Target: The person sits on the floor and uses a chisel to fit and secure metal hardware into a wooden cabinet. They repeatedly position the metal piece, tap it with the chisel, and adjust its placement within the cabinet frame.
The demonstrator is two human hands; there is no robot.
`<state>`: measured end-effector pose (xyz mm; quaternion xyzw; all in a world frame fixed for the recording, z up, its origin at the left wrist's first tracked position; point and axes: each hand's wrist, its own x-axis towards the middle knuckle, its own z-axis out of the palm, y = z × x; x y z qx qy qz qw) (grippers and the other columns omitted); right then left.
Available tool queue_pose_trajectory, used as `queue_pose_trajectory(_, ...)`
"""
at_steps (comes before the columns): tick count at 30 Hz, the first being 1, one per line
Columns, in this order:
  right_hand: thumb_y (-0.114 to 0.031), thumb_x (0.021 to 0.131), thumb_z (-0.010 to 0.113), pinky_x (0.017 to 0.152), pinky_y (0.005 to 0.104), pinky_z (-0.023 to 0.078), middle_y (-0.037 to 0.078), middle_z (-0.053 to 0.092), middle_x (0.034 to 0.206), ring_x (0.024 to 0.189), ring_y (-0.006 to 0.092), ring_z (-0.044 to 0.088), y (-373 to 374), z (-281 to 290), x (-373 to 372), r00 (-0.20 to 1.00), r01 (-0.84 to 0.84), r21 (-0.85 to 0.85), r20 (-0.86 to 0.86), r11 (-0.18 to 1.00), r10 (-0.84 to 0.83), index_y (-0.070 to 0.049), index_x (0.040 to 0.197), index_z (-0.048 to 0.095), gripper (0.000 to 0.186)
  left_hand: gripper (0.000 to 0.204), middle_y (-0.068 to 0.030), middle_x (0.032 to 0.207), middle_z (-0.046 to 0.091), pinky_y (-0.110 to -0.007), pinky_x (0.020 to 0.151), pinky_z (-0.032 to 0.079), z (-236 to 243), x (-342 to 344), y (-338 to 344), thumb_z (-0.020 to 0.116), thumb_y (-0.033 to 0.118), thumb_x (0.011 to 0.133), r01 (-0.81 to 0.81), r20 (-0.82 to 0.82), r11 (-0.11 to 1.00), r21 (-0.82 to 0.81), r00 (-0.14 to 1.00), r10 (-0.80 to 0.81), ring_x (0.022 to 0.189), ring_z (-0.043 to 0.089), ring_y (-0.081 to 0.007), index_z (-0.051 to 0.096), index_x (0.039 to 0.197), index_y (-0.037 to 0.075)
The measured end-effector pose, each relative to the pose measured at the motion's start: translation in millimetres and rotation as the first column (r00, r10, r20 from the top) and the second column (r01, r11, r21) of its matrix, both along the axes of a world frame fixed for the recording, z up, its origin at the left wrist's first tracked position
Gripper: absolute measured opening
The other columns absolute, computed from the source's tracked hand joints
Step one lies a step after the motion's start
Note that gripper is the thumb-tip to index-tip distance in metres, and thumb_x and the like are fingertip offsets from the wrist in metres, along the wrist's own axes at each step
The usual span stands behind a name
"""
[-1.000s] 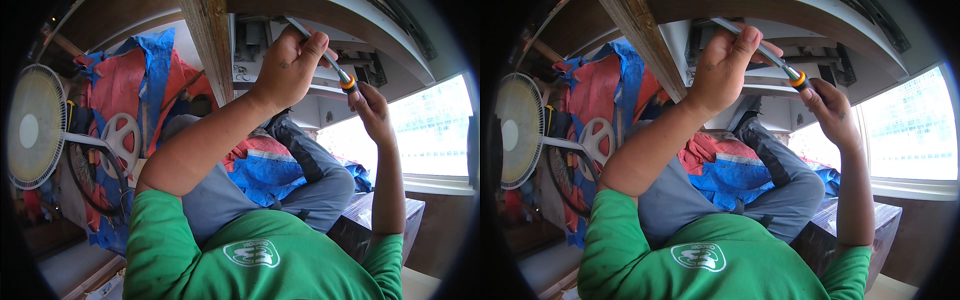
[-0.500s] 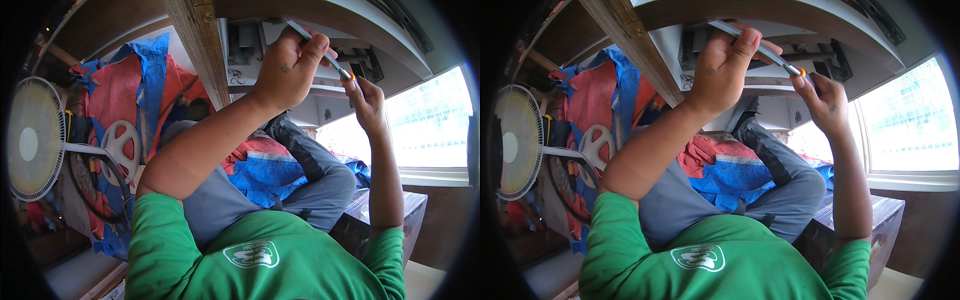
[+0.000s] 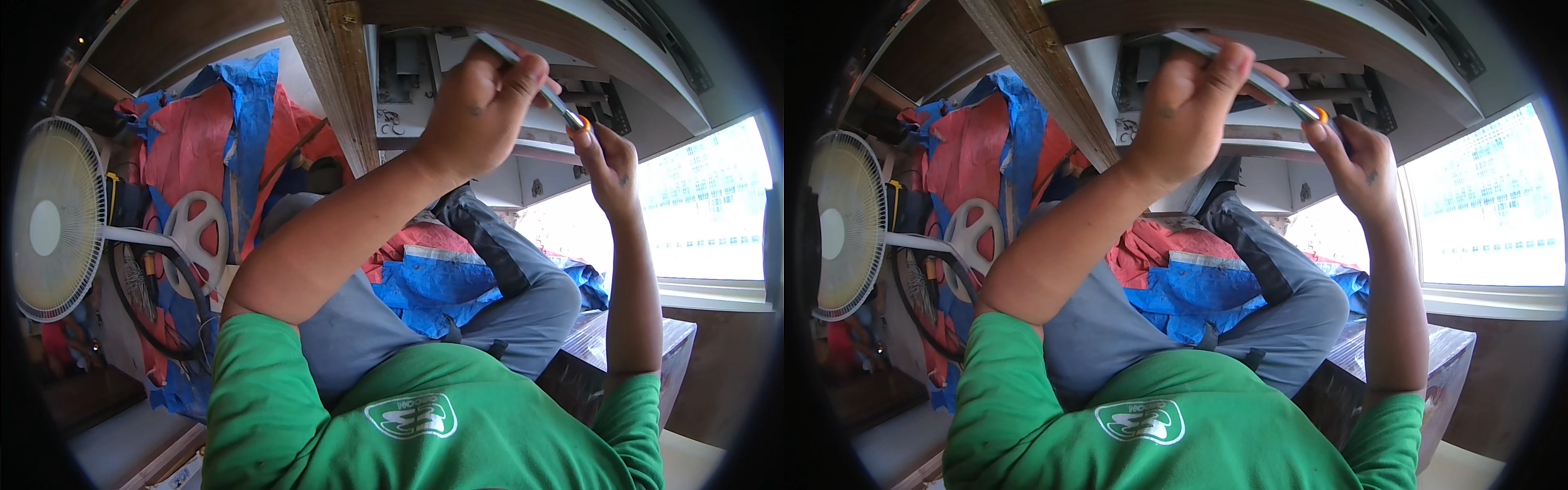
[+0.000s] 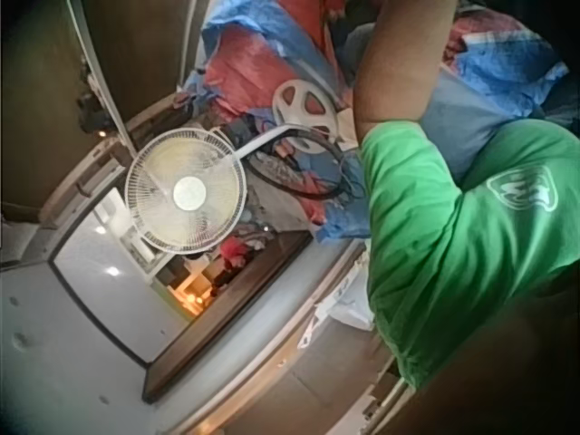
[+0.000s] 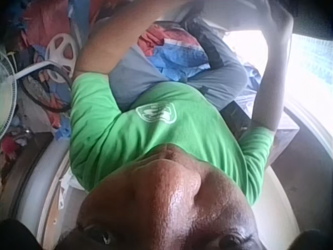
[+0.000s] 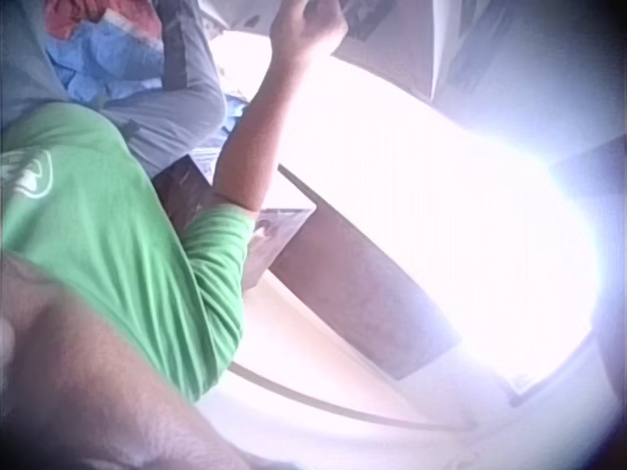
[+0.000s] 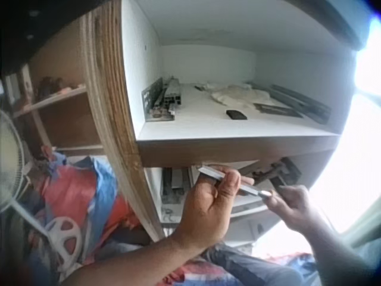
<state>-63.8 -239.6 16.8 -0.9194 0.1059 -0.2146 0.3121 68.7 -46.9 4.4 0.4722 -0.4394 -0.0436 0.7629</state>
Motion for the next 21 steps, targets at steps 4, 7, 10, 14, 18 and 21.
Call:
queue_pose_trajectory(4,-0.073,0.087,0.065,0.052,0.0296,0.034,0.004,0.054,0.059,0.054,0.0137,0.049,2,-3,0,1.000,-0.014,-0.011,-0.020,1.000,0.014,0.000,0.079,0.071,0.074,0.033,-0.0127,0.091,0.074,-0.028,0.072,0.057,-1,2,-3,0.055,0.032,0.107,-0.050,0.002,0.995,-0.090,0.999,0.051,0.082,0.073,-0.0167,0.055,0.110,0.000)
queue_pose_trajectory(7,-0.074,0.086,0.065,0.052,0.0301,0.034,0.004,0.054,0.058,0.055,0.0140,0.049,4,-5,1,0.999,0.037,0.060,-0.009,0.997,-0.037,0.000,0.079,0.072,0.075,0.033,-0.0124,0.090,0.074,-0.028,0.071,0.057,-2,1,-6,0.053,0.033,0.108,-0.026,-0.004,0.999,-0.037,1.000,0.026,0.079,0.072,-0.0159,0.056,0.109,0.000)
queue_pose_trajectory(10,-0.073,0.087,0.065,0.052,0.0302,0.034,0.004,0.053,0.057,0.054,0.0144,0.049,3,-2,4,1.000,0.002,0.002,0.004,1.000,-0.002,0.000,0.080,0.072,0.073,0.033,-0.0129,0.090,0.074,-0.027,0.071,0.056,-2,1,-5,0.053,0.033,0.108,-0.075,-0.016,0.993,-0.090,0.997,0.073,0.079,0.071,-0.0145,0.056,0.109,0.001)
queue_pose_trajectory(14,-0.073,0.086,0.066,0.052,0.0307,0.035,0.004,0.054,0.058,0.054,0.0143,0.050,2,7,4,0.999,0.008,-0.039,-0.037,0.999,-0.010,-0.001,0.080,0.072,0.073,0.032,-0.0125,0.092,0.075,-0.027,0.073,0.056,-2,3,-4,0.052,0.032,0.108,-0.069,0.009,0.993,-0.100,0.998,0.070,0.082,0.071,-0.0143,0.056,0.110,0.001)
queue_pose_trajectory(18,-0.072,0.086,0.066,0.052,0.0309,0.036,0.004,0.056,0.059,0.054,0.0144,0.052,3,15,6,1.000,0.016,-0.046,-0.022,0.999,-0.017,-0.001,0.080,0.072,0.072,0.032,-0.0130,0.096,0.074,-0.027,0.074,0.056,-2,4,-4,0.051,0.032,0.109,-0.042,0.031,0.991,-0.129,0.998,0.047,0.084,0.071,-0.0145,0.056,0.110,0.001)
queue_pose_trajectory(21,-0.073,0.086,0.066,0.052,0.0311,0.036,0.004,0.056,0.059,0.054,0.0148,0.052,1,15,12,0.999,0.021,-0.095,-0.036,0.995,-0.024,-0.001,0.080,0.072,0.072,0.032,-0.0135,0.098,0.074,-0.028,0.076,0.057,-2,8,2,0.051,0.032,0.109,-0.055,-0.082,0.994,-0.092,0.996,0.048,0.085,0.072,-0.0155,0.056,0.112,0.001)
